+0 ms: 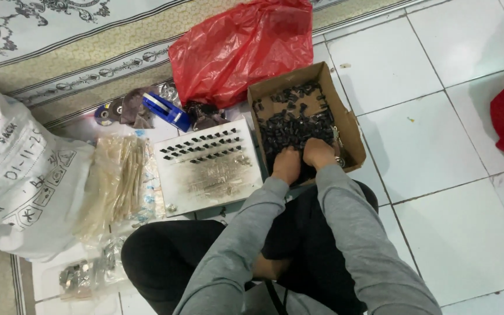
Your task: Arranging small metal parts onto a template board and then placing the completed template into a plastic bag.
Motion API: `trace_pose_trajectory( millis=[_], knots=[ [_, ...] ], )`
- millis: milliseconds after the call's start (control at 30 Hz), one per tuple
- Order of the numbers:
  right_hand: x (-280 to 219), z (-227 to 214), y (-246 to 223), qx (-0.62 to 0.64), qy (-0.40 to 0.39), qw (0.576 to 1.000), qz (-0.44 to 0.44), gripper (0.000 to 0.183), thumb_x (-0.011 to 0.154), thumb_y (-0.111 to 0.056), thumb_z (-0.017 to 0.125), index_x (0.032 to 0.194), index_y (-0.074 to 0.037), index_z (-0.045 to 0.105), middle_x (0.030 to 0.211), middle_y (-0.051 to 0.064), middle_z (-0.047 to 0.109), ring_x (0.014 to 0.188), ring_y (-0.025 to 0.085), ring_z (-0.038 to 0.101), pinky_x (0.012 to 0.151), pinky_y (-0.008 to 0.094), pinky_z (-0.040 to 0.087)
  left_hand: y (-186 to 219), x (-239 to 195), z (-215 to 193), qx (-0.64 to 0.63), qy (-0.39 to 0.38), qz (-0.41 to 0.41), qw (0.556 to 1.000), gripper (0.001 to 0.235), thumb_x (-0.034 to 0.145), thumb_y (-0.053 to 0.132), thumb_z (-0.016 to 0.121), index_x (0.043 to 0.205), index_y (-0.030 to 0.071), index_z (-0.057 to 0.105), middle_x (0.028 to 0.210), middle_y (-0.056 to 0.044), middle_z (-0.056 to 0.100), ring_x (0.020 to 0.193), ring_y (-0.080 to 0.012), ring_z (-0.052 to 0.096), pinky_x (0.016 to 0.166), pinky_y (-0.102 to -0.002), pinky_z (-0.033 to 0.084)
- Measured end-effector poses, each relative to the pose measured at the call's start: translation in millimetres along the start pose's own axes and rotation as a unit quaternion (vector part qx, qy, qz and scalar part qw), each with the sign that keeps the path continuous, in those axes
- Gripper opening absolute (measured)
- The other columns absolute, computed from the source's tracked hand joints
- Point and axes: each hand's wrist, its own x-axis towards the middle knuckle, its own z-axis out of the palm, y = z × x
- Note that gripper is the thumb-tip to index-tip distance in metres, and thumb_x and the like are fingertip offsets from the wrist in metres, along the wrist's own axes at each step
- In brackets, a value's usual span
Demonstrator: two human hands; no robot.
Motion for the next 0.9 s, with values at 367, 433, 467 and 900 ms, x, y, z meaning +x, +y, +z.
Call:
trace_pose_trajectory(
  millis=[367, 433, 467, 900],
  knots=[
    [30, 15, 12, -0.033, 0.022, 0.999, 0.022, 0.029, 0.099, -0.007, 0.048, 0.091, 0.004, 0.075, 0.084, 0.022, 0.074, 0.075, 0.032, 0.072, 0.064, 0.043, 0.061, -2, 0, 19, 0.083, 0.01, 0.093, 0.992, 0.012, 0.09, 0.014, 0.063, 0.079, 0.016, 0.069, 0.08, -0.004, 0.073, 0.076, -0.0188, 0.071, 0.065, -0.032, 0.056],
    [34, 14, 13, -0.032, 0.025, 0.999, 0.021, 0.029, 0.099, -0.007, 0.049, 0.09, 0.004, 0.075, 0.083, 0.023, 0.074, 0.075, 0.033, 0.072, 0.063, 0.042, 0.061, -2, 5, 26, 0.091, 0.011, 0.102, 0.991, 0.013, 0.089, 0.016, 0.061, 0.079, 0.018, 0.069, 0.08, -0.003, 0.074, 0.076, -0.0193, 0.071, 0.065, -0.034, 0.055],
    [32, 13, 14, -0.027, 0.022, 0.999, 0.022, 0.029, 0.099, -0.006, 0.049, 0.091, 0.005, 0.075, 0.083, 0.023, 0.074, 0.074, 0.033, 0.072, 0.063, 0.044, 0.061, -2, 7, 33, 0.083, 0.005, 0.098, 0.992, 0.012, 0.088, 0.015, 0.062, 0.079, 0.016, 0.07, 0.078, -0.004, 0.073, 0.076, -0.0211, 0.071, 0.067, -0.035, 0.054],
    [25, 11, 9, 0.05, 0.01, 0.999, 0.009, 0.029, 0.095, -0.007, 0.053, 0.108, 0.008, 0.074, 0.1, 0.028, 0.075, 0.089, 0.038, 0.073, 0.071, 0.049, 0.062, -13, -14, -36, -0.276, -0.022, -0.015, 0.961, 0.026, 0.085, 0.005, 0.064, 0.107, -0.004, 0.072, 0.105, -0.025, 0.072, 0.107, -0.0441, 0.068, 0.09, -0.05, 0.055]
  ],
)
